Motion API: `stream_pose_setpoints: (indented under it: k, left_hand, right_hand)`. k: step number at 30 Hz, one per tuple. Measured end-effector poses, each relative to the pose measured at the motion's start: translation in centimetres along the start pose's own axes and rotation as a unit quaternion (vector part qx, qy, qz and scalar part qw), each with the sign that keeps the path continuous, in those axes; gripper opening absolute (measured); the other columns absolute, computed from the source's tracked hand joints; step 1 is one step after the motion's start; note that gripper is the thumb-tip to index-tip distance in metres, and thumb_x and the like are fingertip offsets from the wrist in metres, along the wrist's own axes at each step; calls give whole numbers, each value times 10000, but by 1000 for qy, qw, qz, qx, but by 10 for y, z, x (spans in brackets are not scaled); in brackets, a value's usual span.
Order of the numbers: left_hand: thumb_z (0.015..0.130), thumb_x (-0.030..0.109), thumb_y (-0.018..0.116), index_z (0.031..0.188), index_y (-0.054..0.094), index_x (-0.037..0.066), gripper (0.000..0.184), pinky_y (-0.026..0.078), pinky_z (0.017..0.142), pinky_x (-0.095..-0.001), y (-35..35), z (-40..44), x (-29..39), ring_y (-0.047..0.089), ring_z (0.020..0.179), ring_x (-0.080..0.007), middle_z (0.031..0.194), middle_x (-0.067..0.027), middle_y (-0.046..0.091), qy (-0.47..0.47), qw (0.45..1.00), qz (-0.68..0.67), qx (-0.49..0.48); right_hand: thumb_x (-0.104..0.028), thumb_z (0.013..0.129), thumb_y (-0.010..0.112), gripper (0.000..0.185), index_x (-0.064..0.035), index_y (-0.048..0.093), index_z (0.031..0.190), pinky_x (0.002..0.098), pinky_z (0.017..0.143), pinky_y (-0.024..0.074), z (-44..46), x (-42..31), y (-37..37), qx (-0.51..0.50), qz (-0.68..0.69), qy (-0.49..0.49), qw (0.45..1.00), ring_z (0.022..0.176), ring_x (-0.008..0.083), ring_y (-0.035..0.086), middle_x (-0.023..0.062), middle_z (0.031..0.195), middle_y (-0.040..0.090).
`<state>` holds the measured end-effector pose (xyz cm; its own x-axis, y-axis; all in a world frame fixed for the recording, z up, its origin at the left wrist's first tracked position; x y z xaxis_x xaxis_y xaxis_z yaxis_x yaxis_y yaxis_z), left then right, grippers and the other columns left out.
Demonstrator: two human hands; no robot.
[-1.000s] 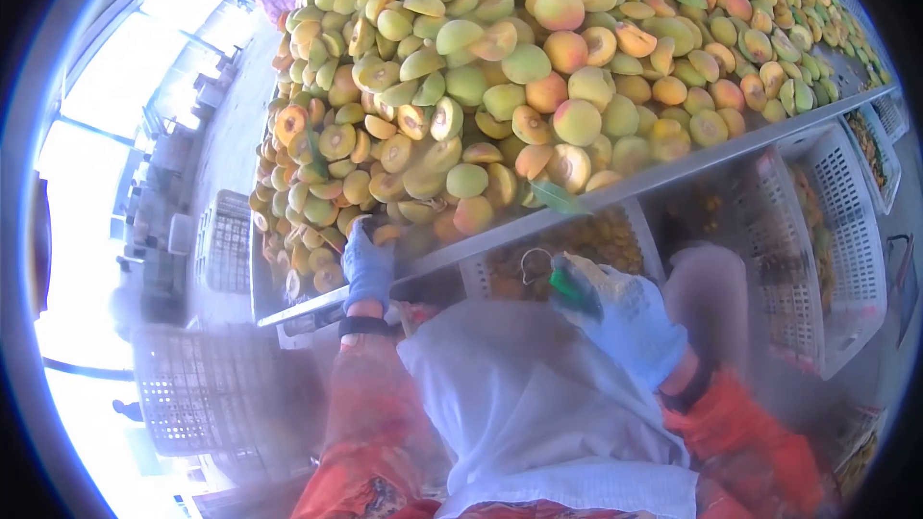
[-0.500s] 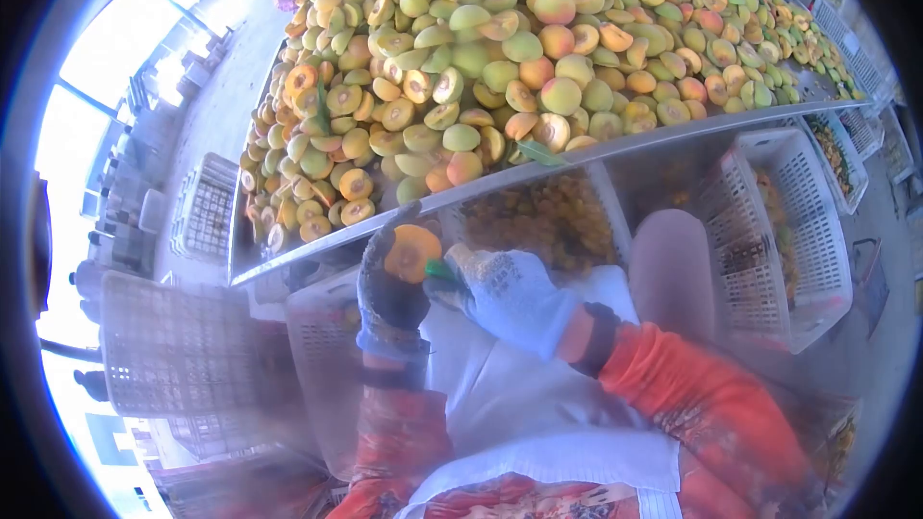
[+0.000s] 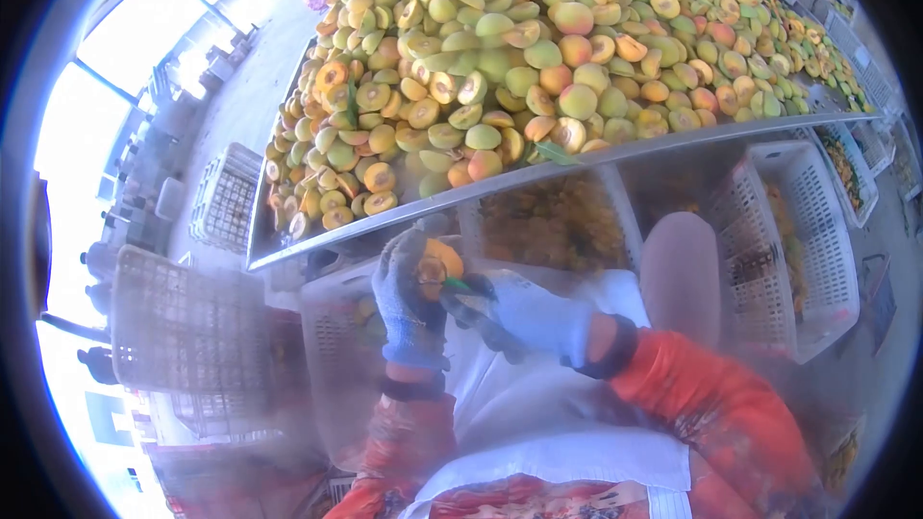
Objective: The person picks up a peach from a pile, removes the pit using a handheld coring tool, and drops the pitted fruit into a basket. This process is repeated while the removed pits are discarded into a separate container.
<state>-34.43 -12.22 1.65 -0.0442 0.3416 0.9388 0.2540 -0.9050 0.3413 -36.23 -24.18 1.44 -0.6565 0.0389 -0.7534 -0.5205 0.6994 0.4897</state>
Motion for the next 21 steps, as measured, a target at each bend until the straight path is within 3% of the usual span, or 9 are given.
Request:
stream_pose_setpoints:
  k: [2, 3, 6, 11, 14, 15, 16, 17, 21]
  left_hand:
    - [812, 114, 551, 1062, 594, 4, 277, 474, 775, -297, -10, -4, 7, 573, 910, -195, 992, -117, 593, 25, 999, 40, 20]
    - [824, 74, 536, 1058, 588, -18, 256, 481, 760, -276, -10, -8, 9, 586, 890, -175, 995, -110, 611, 20, 999, 34, 29]
    - [856, 65, 526, 1042, 587, -40, 222, 473, 741, -233, 0, -15, 16, 594, 847, -139, 967, -87, 635, -96, 992, -29, 77]
    - [863, 70, 533, 1028, 601, -29, 203, 450, 759, -216, -19, 2, -18, 577, 845, -107, 936, -70, 638, -23, 998, -23, 47]
    - [861, 71, 537, 1033, 602, -25, 207, 454, 752, -223, -26, 12, -29, 577, 830, -109, 936, -63, 638, -16, 996, -42, 76]
    - [861, 71, 537, 1033, 602, -25, 207, 454, 752, -223, -27, 18, -34, 577, 830, -109, 936, -63, 638, -13, 996, -42, 76]
    - [858, 76, 540, 1041, 601, -17, 214, 455, 751, -224, -29, 23, -38, 582, 829, -113, 935, -63, 641, -1, 995, -42, 91]
    - [854, 82, 544, 1049, 601, -9, 222, 455, 751, -224, -29, 26, -38, 588, 827, -116, 934, -63, 645, 10, 994, -42, 105]
    - [845, 127, 559, 1048, 602, 22, 233, 470, 762, -272, -16, 19, -29, 613, 822, -166, 928, -100, 639, 61, 985, 88, 136]
  right_hand:
    - [-268, 902, 506, 304, -33, 533, 1093, 237, 501, 409, 1, -8, -3, 42, -294, -79, 952, 529, 94, 490, 38, 742, 567]
    - [-274, 900, 494, 227, -66, 548, 975, 230, 388, 386, 4, -8, -7, 46, -333, -102, 936, 467, 81, 466, 0, 644, 512]
    - [-406, 887, 513, 383, -31, 560, 828, 241, 336, 338, 1, 3, -1, 16, -113, -18, 993, 374, 109, 440, 23, 525, 488]
    - [-524, 843, 509, 488, -47, 579, 764, 225, 332, 315, -7, -2, 11, 23, -49, 51, 997, 372, 115, 439, 9, 506, 484]
    - [-444, 830, 574, 408, -36, 574, 852, 244, 343, 341, 19, 18, -4, -4, -69, 31, 997, 389, 122, 462, 19, 528, 501]
    - [-403, 820, 592, 377, -35, 554, 893, 318, 437, 400, 20, 8, -15, 111, -276, -98, 950, 501, 225, 529, 102, 611, 546]
    - [-362, 809, 610, 359, -34, 533, 935, 392, 532, 458, 13, -7, -15, 219, -462, -220, 831, 613, 328, 596, 185, 694, 592]
    - [-213, 778, 642, 320, -43, 506, 1013, 436, 645, 465, 3, -14, -2, 241, -536, -234, 774, 752, 390, 577, 234, 802, 591]
    - [-118, 765, 635, 316, -32, 500, 1037, 387, 656, 478, 11, 0, -20, 209, -472, -181, 837, 757, 329, 610, 196, 817, 602]
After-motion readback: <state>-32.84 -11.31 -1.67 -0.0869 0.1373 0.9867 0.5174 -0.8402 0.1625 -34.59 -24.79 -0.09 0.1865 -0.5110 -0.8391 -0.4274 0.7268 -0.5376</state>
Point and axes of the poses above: each hand's wrist, its own z-axis towards the middle knuckle, its own y-axis out of the palm, x = y × z, the point moved 6 cm from there along z, towards the middle knuckle
